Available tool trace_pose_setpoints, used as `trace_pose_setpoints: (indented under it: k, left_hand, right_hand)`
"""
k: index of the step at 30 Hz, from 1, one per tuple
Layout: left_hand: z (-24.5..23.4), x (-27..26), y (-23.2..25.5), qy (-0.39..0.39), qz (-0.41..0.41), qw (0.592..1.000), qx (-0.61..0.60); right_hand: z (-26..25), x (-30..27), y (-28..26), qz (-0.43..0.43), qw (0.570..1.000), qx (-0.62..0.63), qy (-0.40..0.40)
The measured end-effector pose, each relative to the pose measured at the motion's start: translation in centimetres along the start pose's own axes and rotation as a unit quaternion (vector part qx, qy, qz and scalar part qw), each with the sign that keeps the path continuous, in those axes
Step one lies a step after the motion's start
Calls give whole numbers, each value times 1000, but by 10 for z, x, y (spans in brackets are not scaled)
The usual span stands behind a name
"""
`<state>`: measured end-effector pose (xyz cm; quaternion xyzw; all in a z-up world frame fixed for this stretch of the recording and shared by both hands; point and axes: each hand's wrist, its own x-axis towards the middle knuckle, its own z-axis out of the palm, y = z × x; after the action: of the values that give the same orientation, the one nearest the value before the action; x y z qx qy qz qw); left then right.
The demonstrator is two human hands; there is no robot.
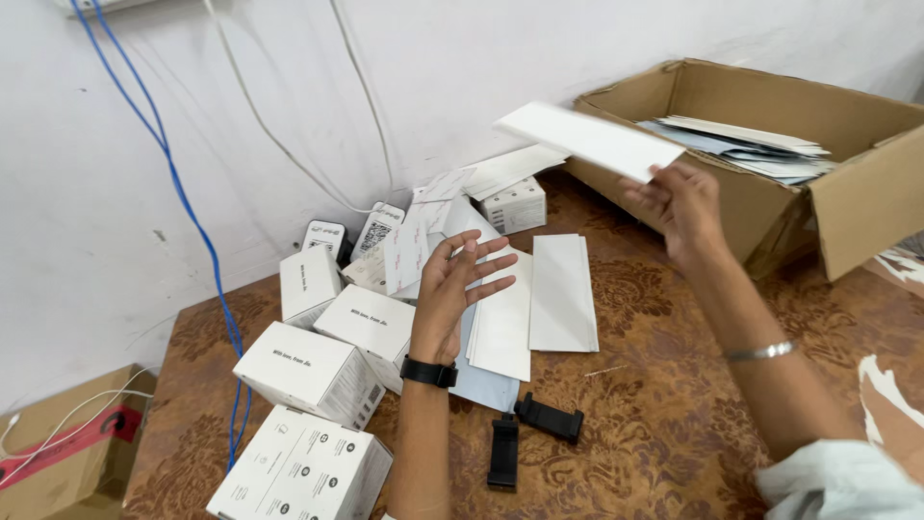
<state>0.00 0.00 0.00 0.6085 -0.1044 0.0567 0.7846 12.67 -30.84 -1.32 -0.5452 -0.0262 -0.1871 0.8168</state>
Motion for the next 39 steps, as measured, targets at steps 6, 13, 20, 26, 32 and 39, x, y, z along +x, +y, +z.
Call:
trace_pose_setpoints:
  k: [6,13,20,26,32,39]
  left_hand:
    - [5,-2,-3,-23,17,1000,9]
    - [13,-3,-1,-32,-3,999,18]
    - [12,-8,5,-28,9,999,36]
    - [9,-13,12,-31,30,998,45]
    - [7,-19,20,-34,45,998,42]
    - [-4,-21,23,-22,55,997,47]
  right_hand:
    - [-76,64,-17,-68,994,-30,75]
    - [-134,119,-14,-10,986,52,160]
    - [-147,140,-7,-14,980,110,168]
    - [-146,118,0,-5,995,-68,77]
    - [-135,104,3,-14,989,-123,84]
    - [-144,111,20,-72,977,-198,22]
